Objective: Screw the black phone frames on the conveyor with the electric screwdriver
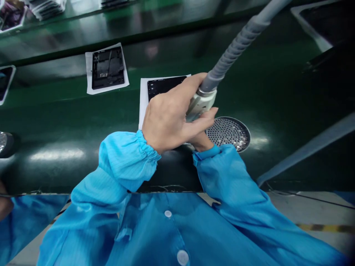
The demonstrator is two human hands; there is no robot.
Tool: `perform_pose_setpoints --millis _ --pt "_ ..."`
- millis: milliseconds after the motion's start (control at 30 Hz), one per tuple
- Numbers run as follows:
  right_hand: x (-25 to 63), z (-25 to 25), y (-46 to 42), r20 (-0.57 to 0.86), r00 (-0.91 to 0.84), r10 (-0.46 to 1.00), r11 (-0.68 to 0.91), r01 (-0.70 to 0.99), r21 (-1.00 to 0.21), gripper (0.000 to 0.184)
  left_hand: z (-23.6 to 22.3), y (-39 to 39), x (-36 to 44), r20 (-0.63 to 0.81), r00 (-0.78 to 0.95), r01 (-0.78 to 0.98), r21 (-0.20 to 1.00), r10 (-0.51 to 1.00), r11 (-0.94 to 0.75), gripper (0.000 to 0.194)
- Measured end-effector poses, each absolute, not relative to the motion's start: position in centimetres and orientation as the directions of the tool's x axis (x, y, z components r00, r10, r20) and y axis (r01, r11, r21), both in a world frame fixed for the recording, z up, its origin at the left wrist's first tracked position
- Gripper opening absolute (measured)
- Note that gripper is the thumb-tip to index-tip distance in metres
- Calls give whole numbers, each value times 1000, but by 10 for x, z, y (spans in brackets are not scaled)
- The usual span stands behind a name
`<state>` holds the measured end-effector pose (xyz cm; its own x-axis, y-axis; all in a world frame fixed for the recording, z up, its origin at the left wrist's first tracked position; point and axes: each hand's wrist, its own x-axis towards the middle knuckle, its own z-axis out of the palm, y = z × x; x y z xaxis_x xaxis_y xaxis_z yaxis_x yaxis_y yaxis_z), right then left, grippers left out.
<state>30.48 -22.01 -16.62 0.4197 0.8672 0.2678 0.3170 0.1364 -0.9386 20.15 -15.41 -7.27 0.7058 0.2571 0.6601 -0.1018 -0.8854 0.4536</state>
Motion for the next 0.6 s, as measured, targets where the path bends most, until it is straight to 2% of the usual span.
perform_pose_setpoints --millis 133,300,433,600 --pt "301 -151 -219 333 455 826 275 191 -942 55 -68 -156 198 625 730 -29 432 276 -901 36" --pt "295 -149 -219 258 450 855 220 136 -966 40 -74 -151 174 651 709 -84 460 271 -884 37" --pt "289 -151 -212 172 568 805 194 23 -981 37 -111 -139 151 659 642 60 467 392 -882 17" --pt "300 -134 -221 245 753 610 266 96 -959 23 -171 -132 143 425 886 76 256 183 -964 21"
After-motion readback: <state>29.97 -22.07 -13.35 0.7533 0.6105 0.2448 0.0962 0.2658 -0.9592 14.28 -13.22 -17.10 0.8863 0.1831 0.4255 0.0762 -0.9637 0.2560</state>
